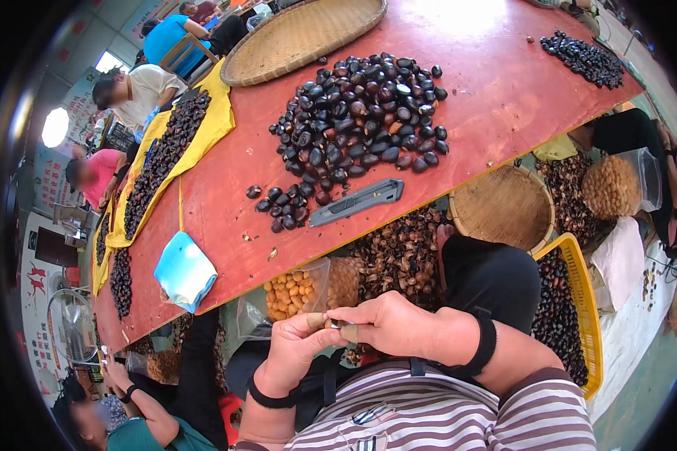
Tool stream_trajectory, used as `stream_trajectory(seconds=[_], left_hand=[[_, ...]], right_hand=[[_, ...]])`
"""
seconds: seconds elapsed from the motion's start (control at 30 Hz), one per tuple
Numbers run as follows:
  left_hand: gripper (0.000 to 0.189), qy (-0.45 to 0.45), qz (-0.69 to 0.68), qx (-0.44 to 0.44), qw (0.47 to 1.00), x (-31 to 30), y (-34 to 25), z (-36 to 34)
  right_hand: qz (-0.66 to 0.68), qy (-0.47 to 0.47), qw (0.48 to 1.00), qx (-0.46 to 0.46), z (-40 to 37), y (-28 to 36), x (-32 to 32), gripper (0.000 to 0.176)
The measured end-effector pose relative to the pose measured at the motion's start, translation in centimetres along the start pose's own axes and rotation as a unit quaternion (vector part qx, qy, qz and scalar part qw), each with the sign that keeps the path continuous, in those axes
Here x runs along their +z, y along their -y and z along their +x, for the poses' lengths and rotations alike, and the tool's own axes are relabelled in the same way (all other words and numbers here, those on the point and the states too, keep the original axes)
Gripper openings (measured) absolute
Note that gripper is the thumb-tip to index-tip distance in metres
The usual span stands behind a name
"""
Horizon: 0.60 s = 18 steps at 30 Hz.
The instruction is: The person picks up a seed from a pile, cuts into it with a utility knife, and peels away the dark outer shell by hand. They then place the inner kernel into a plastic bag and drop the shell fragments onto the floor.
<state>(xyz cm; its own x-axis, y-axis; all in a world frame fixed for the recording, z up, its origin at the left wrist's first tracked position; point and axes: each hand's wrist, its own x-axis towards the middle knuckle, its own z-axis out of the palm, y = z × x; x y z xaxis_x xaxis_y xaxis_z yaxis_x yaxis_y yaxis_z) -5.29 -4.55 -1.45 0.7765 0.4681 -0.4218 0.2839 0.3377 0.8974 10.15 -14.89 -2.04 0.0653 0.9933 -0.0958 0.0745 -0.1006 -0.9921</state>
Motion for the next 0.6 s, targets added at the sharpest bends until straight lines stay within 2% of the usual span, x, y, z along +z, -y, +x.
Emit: stream_trajectory(seconds=[0.1,0.2,0.3,0.4,0.5,0.6], left_hand=[[0.018,0.006,-0.011,0.006,1.000,0.2,-0.1,-0.1],[0.019,0.002,-0.002,0.026,1.000,0.2,0.1,-0.1],[0.018,0.000,0.006,0.043,0.999,0.3,0.1,-0.1],[0.018,0.005,0.053,0.055,0.997,0.1,0.4,0.0],[0.017,-0.001,0.094,0.067,0.993,0.0,0.4,0.0],[0.017,0.000,0.079,0.093,0.993,0.1,0.2,0.1]], right_hand=[[-0.021,-0.024,0.999,-0.027,-0.1,-0.8,0.4,0.030],[0.068,-0.032,0.996,0.042,-0.2,-0.3,0.6,0.032],[0.126,-0.001,0.977,0.171,0.1,0.6,0.1,0.027],[0.118,-0.009,0.980,0.160,0.2,0.1,0.4,0.026],[0.067,-0.024,0.992,0.107,0.3,-0.6,0.6,0.026],[0.141,-0.019,0.975,0.171,0.7,0.2,0.4,0.026]])
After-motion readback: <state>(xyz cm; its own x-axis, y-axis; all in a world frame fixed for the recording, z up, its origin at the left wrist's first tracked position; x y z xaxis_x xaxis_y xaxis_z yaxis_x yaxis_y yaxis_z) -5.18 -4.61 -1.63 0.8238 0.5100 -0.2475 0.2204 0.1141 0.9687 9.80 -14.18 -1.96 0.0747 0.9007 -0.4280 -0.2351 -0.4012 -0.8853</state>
